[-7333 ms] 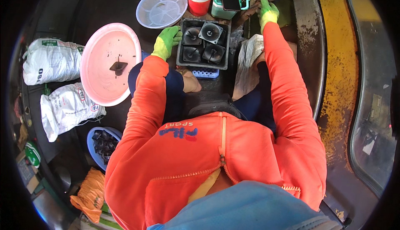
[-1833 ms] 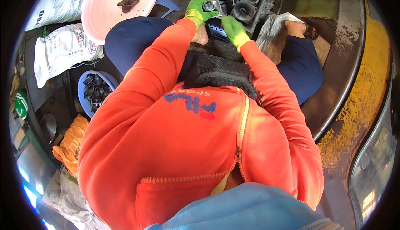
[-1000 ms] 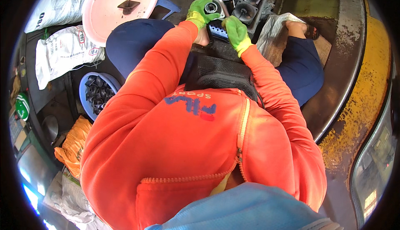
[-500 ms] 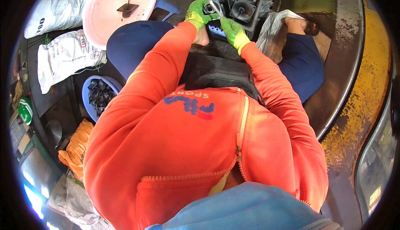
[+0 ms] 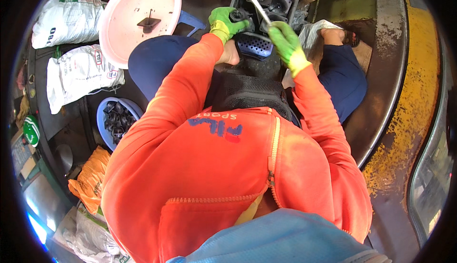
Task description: The person sits on the floor and uses a metal tool to scrape and clean small black plastic parts. They repeatedly pick up parts, scrape them, and place them into a white bowl.
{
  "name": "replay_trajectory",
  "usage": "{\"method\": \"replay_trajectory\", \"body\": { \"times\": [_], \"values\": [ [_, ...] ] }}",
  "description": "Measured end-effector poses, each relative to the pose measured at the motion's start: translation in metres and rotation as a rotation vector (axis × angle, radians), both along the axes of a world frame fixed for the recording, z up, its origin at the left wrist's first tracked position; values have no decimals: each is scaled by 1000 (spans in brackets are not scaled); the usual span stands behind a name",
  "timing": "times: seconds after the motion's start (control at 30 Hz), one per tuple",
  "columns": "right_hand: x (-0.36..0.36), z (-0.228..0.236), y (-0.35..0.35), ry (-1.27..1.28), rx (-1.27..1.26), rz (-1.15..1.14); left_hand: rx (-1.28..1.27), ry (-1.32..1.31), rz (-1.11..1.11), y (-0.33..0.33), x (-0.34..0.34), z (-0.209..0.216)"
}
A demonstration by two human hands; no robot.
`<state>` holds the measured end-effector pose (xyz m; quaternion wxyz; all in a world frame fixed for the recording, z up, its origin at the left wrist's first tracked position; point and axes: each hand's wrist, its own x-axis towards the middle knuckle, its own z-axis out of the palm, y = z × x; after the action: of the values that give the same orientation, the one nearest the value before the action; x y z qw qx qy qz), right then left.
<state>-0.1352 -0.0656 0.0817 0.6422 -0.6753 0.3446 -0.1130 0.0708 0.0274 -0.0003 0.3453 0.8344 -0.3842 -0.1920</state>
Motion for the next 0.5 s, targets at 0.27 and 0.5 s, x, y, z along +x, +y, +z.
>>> {"method": "replay_trajectory", "body": {
  "times": [0.27,0.5],
  "values": [
    [-39,62,21,-196,-469,-88,-576,13,-165,-34,-4,69],
    [-45,75,29,-145,-696,-40,-753,310,-154,-54,-37,64]
  ]
}}
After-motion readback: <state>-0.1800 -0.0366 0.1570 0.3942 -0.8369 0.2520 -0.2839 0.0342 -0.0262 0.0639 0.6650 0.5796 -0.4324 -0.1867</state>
